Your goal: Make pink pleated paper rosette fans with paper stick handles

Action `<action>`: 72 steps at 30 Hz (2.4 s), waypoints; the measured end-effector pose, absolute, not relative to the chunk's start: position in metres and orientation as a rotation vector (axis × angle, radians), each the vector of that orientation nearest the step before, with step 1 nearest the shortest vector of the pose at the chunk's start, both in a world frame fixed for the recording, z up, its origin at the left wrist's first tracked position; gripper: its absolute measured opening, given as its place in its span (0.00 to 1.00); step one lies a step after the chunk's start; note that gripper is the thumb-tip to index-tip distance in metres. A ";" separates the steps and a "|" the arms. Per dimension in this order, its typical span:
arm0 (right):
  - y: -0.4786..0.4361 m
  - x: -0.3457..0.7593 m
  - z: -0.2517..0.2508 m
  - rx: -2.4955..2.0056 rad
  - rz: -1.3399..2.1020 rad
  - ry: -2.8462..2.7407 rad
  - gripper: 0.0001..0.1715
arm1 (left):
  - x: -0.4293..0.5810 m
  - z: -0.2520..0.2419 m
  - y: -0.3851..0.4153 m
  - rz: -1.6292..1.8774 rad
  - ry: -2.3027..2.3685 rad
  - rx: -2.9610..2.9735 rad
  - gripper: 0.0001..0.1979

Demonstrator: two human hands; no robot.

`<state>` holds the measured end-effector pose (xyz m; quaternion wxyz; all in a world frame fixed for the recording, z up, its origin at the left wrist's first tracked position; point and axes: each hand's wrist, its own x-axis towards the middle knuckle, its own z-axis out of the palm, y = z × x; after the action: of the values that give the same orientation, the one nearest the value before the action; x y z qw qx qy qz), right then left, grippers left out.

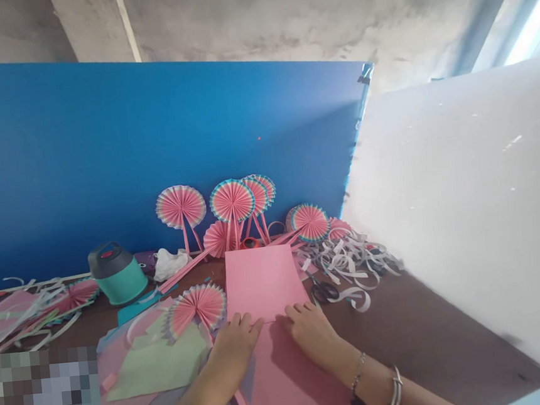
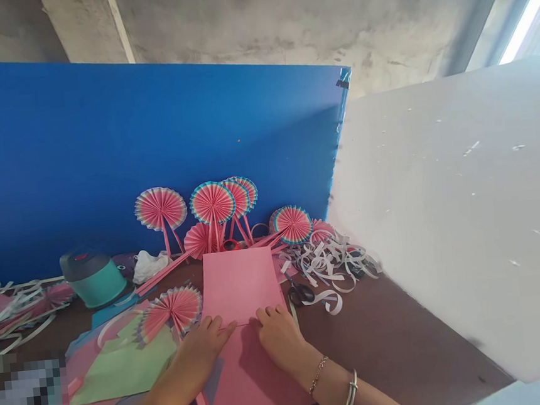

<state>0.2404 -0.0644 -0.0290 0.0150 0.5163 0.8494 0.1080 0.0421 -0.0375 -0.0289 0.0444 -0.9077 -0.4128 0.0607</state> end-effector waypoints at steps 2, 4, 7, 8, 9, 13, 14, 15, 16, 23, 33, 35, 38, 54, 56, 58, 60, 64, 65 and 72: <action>-0.065 0.242 -0.023 1.671 0.257 2.593 0.09 | 0.041 -0.025 -0.038 0.204 -1.315 -2.786 0.26; -0.066 0.244 -0.018 1.715 0.187 2.554 0.10 | 0.039 -0.023 -0.038 0.195 -1.371 -2.788 0.20; -0.067 0.246 -0.014 1.742 0.121 2.514 0.11 | 0.035 -0.022 -0.038 0.155 -1.444 -2.770 0.15; -0.067 0.247 -0.013 1.751 0.110 2.507 0.11 | 0.034 -0.022 -0.038 0.148 -1.461 -2.762 0.14; -0.068 0.247 -0.013 1.759 0.107 2.501 0.11 | 0.034 -0.021 -0.038 0.141 -1.468 -2.757 0.13; -0.065 0.250 -0.016 1.771 0.144 2.500 0.12 | 0.032 -0.021 -0.034 0.118 -1.422 -2.777 0.12; -0.064 0.251 -0.017 1.768 0.159 2.509 0.11 | 0.032 -0.022 -0.033 0.117 -1.412 -2.784 0.12; -0.063 0.252 -0.017 1.759 0.175 2.527 0.11 | 0.031 -0.023 -0.032 0.120 -1.409 -2.787 0.12; -0.062 0.253 -0.018 1.749 0.193 2.550 0.10 | 0.031 -0.024 -0.031 0.125 -1.412 -2.786 0.12; -0.059 0.258 -0.025 1.717 0.230 2.599 0.12 | 0.029 -0.027 -0.027 0.153 -1.434 -2.789 0.14; -0.056 0.259 -0.020 1.790 0.140 2.595 0.09 | 0.031 -0.021 -0.028 0.150 -1.528 -2.745 0.16; -0.057 0.258 -0.017 1.805 0.114 2.582 0.10 | 0.032 -0.022 -0.030 0.135 -1.558 -2.705 0.16; -0.058 0.257 -0.014 1.814 0.087 2.563 0.10 | 0.033 -0.023 -0.031 0.139 -1.603 -2.656 0.16; -0.058 0.265 -0.019 1.787 0.051 2.645 0.13 | 0.028 -0.030 -0.027 0.085 -1.475 -2.751 0.16; -0.057 0.268 -0.022 1.801 0.012 2.675 0.14 | 0.027 -0.030 -0.028 0.072 -1.514 -2.758 0.17; -0.057 0.272 -0.024 1.835 -0.064 2.732 0.13 | 0.026 -0.026 -0.028 0.026 -1.560 -2.784 0.18; -0.055 0.274 -0.026 1.879 -0.160 2.788 0.13 | 0.025 -0.022 -0.029 -0.020 -1.623 -2.806 0.18; -0.052 0.276 -0.029 1.939 -0.252 2.840 0.13 | 0.025 -0.017 -0.025 -0.075 -1.700 -2.819 0.17; -0.051 0.276 -0.029 1.944 -0.257 2.845 0.14 | 0.025 -0.017 -0.024 -0.088 -1.706 -2.821 0.17; -0.050 0.273 -0.028 1.933 -0.200 2.789 0.16 | 0.027 -0.017 -0.019 -0.055 -1.699 -2.809 0.17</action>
<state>0.2734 -0.0495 -0.0280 -0.1285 0.5640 0.8136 -0.0584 0.0268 -0.0190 -0.0165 -0.0709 -0.8533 -0.5163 -0.0167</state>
